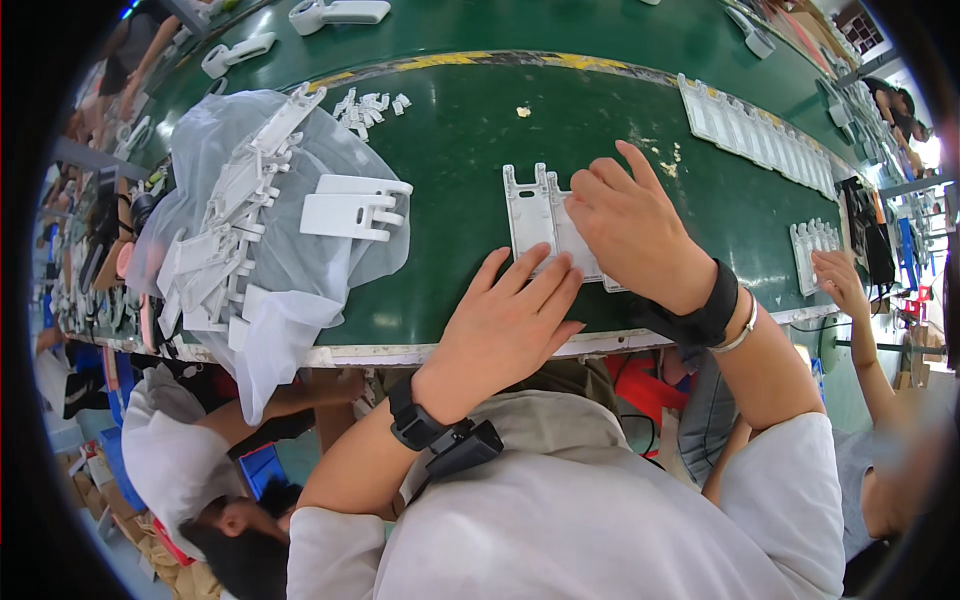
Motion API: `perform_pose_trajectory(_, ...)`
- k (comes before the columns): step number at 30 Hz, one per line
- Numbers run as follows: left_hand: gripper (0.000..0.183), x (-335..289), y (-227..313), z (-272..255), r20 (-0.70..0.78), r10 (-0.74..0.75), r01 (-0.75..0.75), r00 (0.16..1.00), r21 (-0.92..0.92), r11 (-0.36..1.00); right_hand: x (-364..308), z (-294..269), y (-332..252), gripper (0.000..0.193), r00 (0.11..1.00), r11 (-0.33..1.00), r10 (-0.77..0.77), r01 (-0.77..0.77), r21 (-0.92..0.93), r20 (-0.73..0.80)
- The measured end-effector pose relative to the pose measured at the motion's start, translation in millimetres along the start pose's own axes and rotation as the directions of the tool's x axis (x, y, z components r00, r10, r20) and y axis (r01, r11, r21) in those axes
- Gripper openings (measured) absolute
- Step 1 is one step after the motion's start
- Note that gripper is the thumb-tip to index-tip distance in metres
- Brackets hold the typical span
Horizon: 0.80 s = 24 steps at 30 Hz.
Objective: Assembling small components into white plastic electronic housings at a factory workstation along an assembly line.
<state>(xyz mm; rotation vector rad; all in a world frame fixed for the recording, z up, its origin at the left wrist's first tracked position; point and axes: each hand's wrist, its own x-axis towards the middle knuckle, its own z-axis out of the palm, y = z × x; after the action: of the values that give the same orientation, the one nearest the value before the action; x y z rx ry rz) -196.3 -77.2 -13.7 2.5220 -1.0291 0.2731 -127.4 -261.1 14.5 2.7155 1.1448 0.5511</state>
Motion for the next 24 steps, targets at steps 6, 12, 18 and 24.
perform_pose_trajectory(6,0.047,1,-1,-1,-0.017,0.013,-0.013,1.000,-0.026,1.000,-9,-8,20,0.017,0.995,0.872,0.088,-0.056,0.486,-0.042)
perform_pose_trajectory(12,0.049,-4,4,-24,-0.104,-0.017,0.005,0.994,-0.117,0.993,-36,-41,-8,0.022,0.973,0.792,0.231,-0.176,0.584,-0.020)
perform_pose_trajectory(18,0.024,20,-63,-116,-0.293,-0.090,0.128,0.952,0.114,0.985,-70,-37,-22,0.024,0.889,0.699,0.459,-0.351,0.623,-0.015)
perform_pose_trajectory(24,0.020,37,-171,-141,-0.035,-0.405,0.401,0.914,0.247,0.882,-76,-29,-21,0.019,0.890,0.687,0.454,-0.318,0.653,-0.045)
